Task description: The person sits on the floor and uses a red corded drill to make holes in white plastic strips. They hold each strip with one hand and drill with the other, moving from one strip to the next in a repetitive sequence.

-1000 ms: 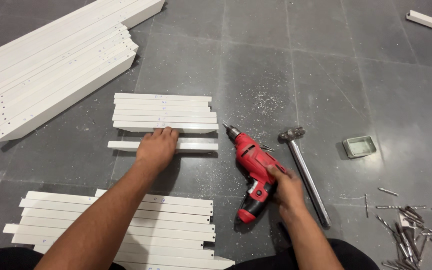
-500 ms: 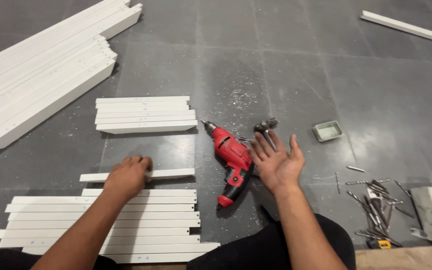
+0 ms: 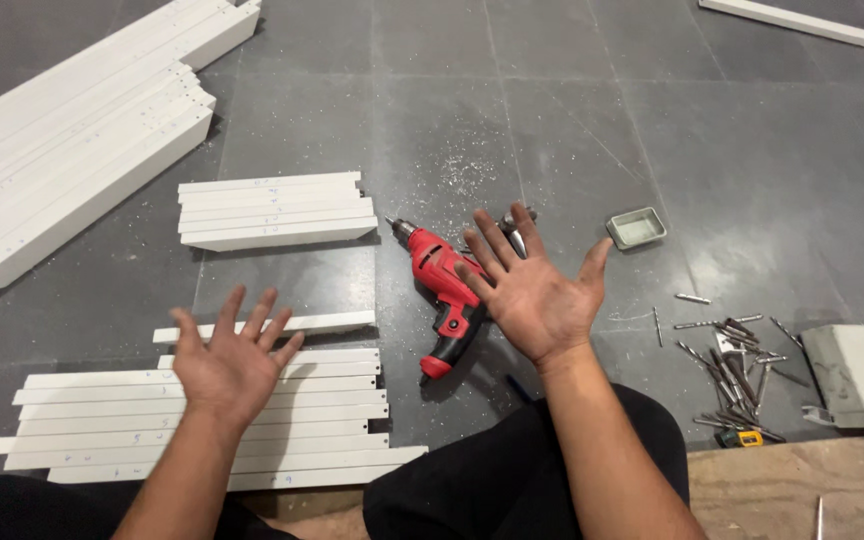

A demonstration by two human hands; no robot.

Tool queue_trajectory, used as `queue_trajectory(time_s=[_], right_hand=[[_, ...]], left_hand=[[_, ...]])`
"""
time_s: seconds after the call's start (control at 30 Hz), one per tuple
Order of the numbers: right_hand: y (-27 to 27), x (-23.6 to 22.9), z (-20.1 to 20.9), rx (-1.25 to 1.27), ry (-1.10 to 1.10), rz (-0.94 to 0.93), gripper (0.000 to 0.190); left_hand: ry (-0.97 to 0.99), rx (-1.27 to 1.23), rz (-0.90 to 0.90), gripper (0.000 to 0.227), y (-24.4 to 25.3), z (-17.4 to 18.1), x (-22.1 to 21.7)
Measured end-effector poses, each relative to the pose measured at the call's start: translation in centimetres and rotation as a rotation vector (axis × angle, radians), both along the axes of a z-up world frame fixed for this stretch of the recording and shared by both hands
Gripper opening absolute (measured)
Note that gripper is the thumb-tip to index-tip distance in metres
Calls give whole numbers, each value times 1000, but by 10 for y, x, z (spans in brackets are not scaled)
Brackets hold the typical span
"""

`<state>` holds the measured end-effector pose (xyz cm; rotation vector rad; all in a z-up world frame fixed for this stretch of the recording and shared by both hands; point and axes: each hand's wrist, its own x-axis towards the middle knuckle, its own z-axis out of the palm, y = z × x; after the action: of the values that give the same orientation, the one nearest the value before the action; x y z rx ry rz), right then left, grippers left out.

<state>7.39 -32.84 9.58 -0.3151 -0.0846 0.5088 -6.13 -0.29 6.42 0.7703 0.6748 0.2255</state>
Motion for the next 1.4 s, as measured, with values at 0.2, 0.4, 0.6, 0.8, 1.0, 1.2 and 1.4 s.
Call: queue_trajectory(time_s=[0.2, 0.4, 0.6, 0.8, 1.0, 1.2, 1.4], right_hand=[[-4, -4, 1, -60, 0, -35, 111], [-1, -3, -1, -126, -26, -54, 115], [4, 5, -8, -797, -247, -56, 95], [40, -14, -28, -1821, -1001, -499, 27], [58, -23, -46, -1828, -1058, -643, 29], [61, -29, -32, -1801, -1311, -707, 55], [64, -29, -28, -1790, -1224, -690, 54]], left_hand=[[-277, -298, 9, 112, -6, 26, -3], [-362, -366, -8, 111, -24, 37, 9], [-77, -19, -180, 96, -38, 45, 21], [139, 337, -308, 78, -46, 35, 25], [184, 368, -306, 71, -49, 25, 21], [189, 360, -305, 70, -49, 24, 20], [189, 369, -305, 70, -46, 22, 18]])
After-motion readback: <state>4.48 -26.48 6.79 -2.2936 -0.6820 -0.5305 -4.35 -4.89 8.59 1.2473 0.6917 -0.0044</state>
